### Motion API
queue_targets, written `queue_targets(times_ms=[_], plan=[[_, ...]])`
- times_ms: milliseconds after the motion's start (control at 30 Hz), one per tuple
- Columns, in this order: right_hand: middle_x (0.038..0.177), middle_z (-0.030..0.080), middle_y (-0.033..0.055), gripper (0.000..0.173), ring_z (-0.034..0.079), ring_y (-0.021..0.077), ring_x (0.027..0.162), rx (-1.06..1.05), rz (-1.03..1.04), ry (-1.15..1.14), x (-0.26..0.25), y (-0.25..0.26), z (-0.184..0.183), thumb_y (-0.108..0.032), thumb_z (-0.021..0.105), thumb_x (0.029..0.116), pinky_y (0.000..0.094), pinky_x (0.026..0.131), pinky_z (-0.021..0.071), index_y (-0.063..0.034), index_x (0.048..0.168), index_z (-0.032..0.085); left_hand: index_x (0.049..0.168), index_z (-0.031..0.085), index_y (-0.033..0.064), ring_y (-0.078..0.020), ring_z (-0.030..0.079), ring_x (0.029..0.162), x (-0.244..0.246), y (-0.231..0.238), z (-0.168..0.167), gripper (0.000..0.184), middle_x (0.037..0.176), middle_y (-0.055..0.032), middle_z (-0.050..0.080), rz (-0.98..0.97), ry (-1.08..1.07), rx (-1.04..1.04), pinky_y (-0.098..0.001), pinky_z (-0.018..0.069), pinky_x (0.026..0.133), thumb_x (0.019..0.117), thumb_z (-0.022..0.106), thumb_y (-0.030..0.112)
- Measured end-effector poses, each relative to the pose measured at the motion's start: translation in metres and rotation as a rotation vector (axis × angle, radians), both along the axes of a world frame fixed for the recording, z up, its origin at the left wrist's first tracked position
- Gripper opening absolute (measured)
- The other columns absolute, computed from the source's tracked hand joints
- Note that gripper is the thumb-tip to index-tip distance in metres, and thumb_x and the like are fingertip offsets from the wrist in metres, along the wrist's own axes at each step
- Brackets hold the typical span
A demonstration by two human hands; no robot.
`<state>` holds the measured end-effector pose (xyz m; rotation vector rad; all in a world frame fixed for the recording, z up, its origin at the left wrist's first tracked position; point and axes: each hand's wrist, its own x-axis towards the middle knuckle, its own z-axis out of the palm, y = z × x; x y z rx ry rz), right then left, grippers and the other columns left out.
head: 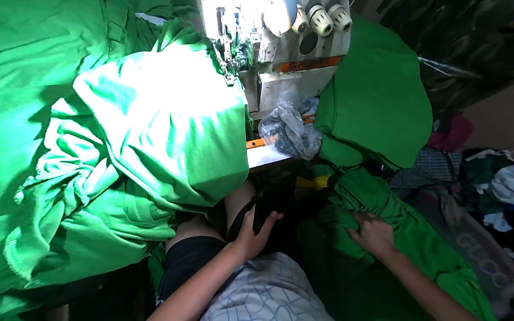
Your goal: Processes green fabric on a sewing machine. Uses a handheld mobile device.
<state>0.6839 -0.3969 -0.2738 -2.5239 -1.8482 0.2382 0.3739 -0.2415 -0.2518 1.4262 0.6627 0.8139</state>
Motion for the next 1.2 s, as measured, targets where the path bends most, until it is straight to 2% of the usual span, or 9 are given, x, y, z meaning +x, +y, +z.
queue_targets(times_ms=[300, 400, 500, 667, 733, 800, 967, 1067, 1200], plan=[[0.105, 0.072, 0.0277, 0.040, 0.069, 0.0491, 0.102, -0.189, -0.009, 0.057, -0.002, 0.018, 0.007, -0.022, 0.077, 0.0846, 0.0646, 0.081, 0.0521, 0.0064, 0.112, 0.072, 0.128, 0.069, 0.0285, 0.0041, 0.064, 0.116, -0.057, -0.021, 0.088, 0.031, 0.124, 0.0170, 0.071, 0.000, -0.260, 0.138, -0.0203, 0.0522, 0.101, 0.1090, 0.045, 0.034], [0.138, 0.057, 0.0299, 0.063, 0.051, 0.0482, 0.132, -0.617, -0.047, 0.198, -0.017, 0.074, 0.010, -0.041, 0.068, 0.0959, 0.0633, 0.107, 0.0399, 0.0045, 0.138, 0.057, 0.131, 0.068, 0.0282, -0.0005, 0.066, 0.114, -0.078, -0.018, 0.097, 0.029, 0.124, 0.0133, 0.072, 0.026, -0.315, 0.078, -0.0242, 0.0557, 0.099, 0.1071, 0.051, 0.033], [0.155, 0.039, 0.0302, 0.067, 0.035, 0.0466, 0.146, -0.532, -0.014, 0.483, -0.030, 0.110, 0.009, -0.035, 0.064, 0.0992, 0.0595, 0.119, 0.0287, 0.0016, 0.151, 0.045, 0.131, 0.068, 0.0275, -0.0041, 0.068, 0.113, -0.077, -0.008, 0.107, 0.029, 0.123, 0.0110, 0.073, 0.035, -0.319, 0.094, -0.0259, 0.0576, 0.097, 0.1073, 0.051, 0.032], [0.107, 0.071, 0.0203, 0.028, 0.070, 0.0236, 0.095, 0.347, 0.064, 0.672, -0.069, 0.095, 0.070, -0.012, 0.058, 0.0954, 0.0386, 0.086, 0.0567, 0.0068, 0.114, 0.067, 0.127, 0.067, 0.0301, -0.0007, 0.070, 0.105, -0.085, -0.009, 0.117, 0.024, 0.116, 0.0137, 0.074, -0.028, -0.157, 0.007, -0.0235, 0.0589, 0.093, 0.1042, 0.058, 0.030], [0.132, 0.063, 0.0105, 0.056, 0.059, 0.0115, 0.123, 0.587, 0.251, 0.832, -0.093, 0.089, 0.085, -0.046, 0.063, 0.0976, 0.0307, 0.104, 0.0494, -0.0028, 0.133, 0.058, 0.122, 0.066, 0.0213, 0.0020, 0.069, 0.099, -0.081, -0.001, 0.111, 0.022, 0.109, 0.0107, 0.074, -0.122, -0.089, 0.162, -0.0204, 0.0591, 0.088, 0.1048, 0.057, 0.032], [0.153, 0.049, 0.0093, 0.082, 0.041, 0.0164, 0.145, 0.521, 0.482, 1.000, -0.114, 0.091, 0.102, -0.064, 0.065, 0.0907, 0.0391, 0.121, 0.0362, -0.0094, 0.149, 0.046, 0.118, 0.061, 0.0089, 0.0026, 0.065, 0.100, -0.073, 0.011, 0.109, 0.025, 0.105, 0.0021, 0.069, -0.274, -0.092, 0.332, -0.0176, 0.0552, 0.089, 0.1066, 0.054, 0.030], [0.145, 0.059, 0.0105, 0.035, 0.045, 0.0214, 0.145, 0.392, 0.739, 1.111, -0.132, 0.090, 0.113, -0.042, 0.072, 0.0937, 0.0439, 0.121, 0.0368, -0.0067, 0.093, 0.068, 0.104, 0.060, -0.0015, -0.0046, 0.063, 0.093, -0.079, 0.029, 0.130, 0.021, 0.092, -0.0097, 0.065, -0.497, -0.111, 0.486, -0.0154, 0.0507, 0.086, 0.1029, 0.056, 0.019], [0.158, 0.044, 0.0147, 0.038, 0.027, 0.0253, 0.154, 0.341, 0.864, 1.280, -0.153, 0.083, 0.114, -0.042, 0.061, 0.1012, 0.0423, 0.126, 0.0272, -0.0056, 0.102, 0.071, 0.101, 0.062, -0.0045, -0.0096, 0.066, 0.088, -0.082, 0.032, 0.146, 0.029, 0.087, -0.0143, 0.066, -0.598, -0.127, 0.520, -0.0168, 0.0512, 0.081, 0.1013, 0.058, 0.024], [0.152, 0.050, -0.0059, 0.030, 0.044, 0.0001, 0.139, 0.324, 0.805, 1.765, -0.174, 0.079, 0.112, -0.026, 0.060, 0.1034, 0.0237, 0.117, 0.0376, -0.0119, 0.129, 0.064, 0.108, 0.063, 0.0023, 0.0039, 0.063, 0.097, -0.075, 0.039, 0.152, 0.052, 0.096, -0.0015, 0.068, -0.549, -0.230, 0.384, -0.0128, 0.0502, 0.084, 0.0964, 0.063, 0.053]])
